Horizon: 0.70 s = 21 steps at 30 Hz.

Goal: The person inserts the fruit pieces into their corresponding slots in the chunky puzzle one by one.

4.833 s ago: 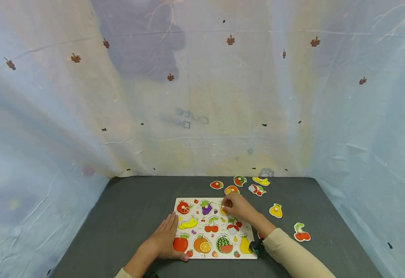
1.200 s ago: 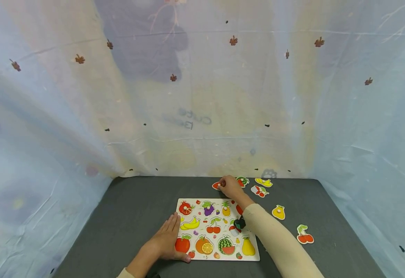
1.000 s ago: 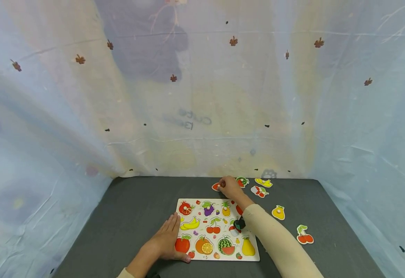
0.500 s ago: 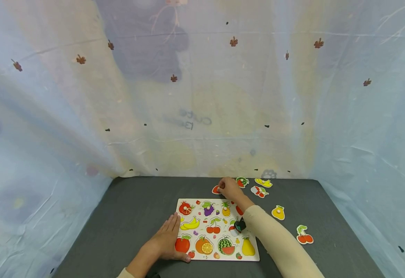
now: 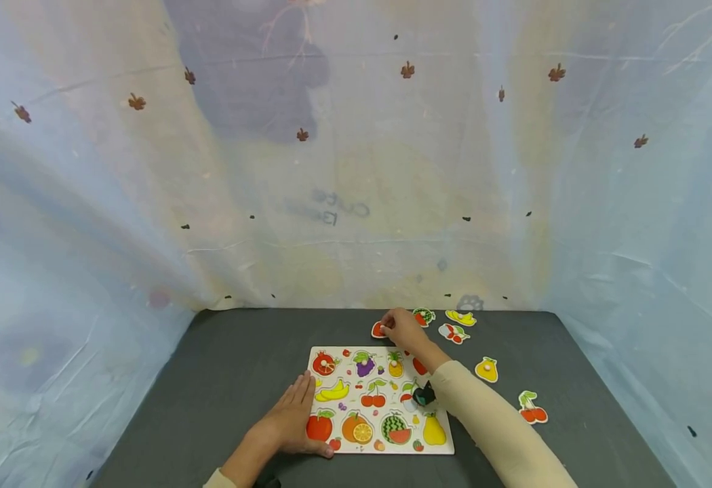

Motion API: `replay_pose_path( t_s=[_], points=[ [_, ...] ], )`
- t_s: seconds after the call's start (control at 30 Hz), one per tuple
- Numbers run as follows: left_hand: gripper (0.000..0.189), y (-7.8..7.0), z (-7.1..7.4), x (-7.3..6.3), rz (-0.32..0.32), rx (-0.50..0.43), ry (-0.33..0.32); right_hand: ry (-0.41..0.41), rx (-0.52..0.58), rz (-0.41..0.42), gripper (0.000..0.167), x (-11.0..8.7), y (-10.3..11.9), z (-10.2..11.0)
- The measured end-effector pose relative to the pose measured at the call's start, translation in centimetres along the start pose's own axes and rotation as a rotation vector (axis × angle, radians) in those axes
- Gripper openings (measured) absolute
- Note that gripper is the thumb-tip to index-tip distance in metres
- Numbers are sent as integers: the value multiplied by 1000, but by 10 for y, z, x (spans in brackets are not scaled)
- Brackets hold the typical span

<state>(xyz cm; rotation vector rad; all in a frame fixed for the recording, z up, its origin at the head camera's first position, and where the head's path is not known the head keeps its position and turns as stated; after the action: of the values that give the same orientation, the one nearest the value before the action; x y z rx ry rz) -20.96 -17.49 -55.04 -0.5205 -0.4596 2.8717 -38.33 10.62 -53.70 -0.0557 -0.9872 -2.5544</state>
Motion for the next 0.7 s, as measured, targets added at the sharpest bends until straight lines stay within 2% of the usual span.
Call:
replay_pose_path(
  t_s=[0.43, 0.7],
  points=[
    [146, -3, 6, -4, -1, 2, -6, -6, 9, 87, 8, -15, 5, 17],
    [145, -5, 7, -6, -3, -7, -11, -16, 1, 78, 10, -27, 7, 28]
  ],
)
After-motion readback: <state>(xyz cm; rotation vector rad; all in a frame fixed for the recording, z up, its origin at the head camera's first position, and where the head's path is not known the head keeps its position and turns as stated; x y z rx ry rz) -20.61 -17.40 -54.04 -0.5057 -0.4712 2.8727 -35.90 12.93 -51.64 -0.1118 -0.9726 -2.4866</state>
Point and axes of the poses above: each hand's wrist, its own x-axis towards the middle knuckle, its own z-axis out of the back of the hand, y = z × x, the point moved 2 cm from there along x, towards the middle knuckle, and after that the axes turned 6 degrees about z, right-handed, at the moved point
